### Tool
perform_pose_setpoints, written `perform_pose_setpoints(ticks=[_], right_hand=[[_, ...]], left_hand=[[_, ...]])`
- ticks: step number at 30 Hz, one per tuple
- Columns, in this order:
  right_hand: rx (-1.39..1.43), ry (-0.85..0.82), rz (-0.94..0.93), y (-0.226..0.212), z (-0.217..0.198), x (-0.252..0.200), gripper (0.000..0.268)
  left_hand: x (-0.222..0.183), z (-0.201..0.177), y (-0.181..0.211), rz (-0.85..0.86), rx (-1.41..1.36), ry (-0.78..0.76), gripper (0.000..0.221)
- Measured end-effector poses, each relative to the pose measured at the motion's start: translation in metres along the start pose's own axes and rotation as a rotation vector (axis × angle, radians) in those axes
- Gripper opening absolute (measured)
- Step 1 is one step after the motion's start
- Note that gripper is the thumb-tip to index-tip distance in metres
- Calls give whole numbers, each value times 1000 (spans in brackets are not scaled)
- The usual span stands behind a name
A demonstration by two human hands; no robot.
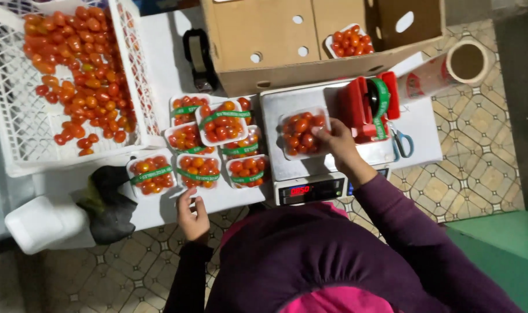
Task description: The person packages cherry tomatoes by placing them into containers, weighing the containers on a scale, and applying adhesive tape over the lids.
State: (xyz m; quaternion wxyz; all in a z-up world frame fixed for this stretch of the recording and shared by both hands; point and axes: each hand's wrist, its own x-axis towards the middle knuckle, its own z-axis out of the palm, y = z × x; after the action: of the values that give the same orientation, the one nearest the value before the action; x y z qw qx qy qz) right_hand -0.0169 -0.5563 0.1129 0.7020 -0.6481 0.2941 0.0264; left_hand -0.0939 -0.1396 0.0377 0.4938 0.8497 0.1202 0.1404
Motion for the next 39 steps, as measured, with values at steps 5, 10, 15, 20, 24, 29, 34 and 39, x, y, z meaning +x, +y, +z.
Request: perform_pose_setpoints(ticks=[5, 10, 15, 20, 24, 29, 34, 39], right_hand=[[-715, -15, -353, -66, -58, -66, 87], [-759, 129, -188, -206, -180, -188, 62], [-886, 143, -34, -267, -197, -211, 42], [-972, 156, 3, -143, -165, -107, 31], [-748, 199, -141, -22, -170, -23, 32], [-486, 217, -82, -1, -140, 2, 30], [-344, 295, -264, -43, -126, -35, 11], [-215, 337, -145, -29, -146, -136, 17]], left_hand=[[7, 30, 31, 118, -103, -126, 29], [1, 71, 65, 184, -124, -277, 25], [-36, 135, 148, 257, -281, -623, 28], [-57, 215, 226, 305, -288, -839, 23], [-82, 285, 233, 308, -129, -722, 50], [-84, 301, 253, 273, 16, -628, 43], [-85, 336, 233, 320, 449, -787, 34], [-81, 326, 236, 335, 357, -768, 32]])
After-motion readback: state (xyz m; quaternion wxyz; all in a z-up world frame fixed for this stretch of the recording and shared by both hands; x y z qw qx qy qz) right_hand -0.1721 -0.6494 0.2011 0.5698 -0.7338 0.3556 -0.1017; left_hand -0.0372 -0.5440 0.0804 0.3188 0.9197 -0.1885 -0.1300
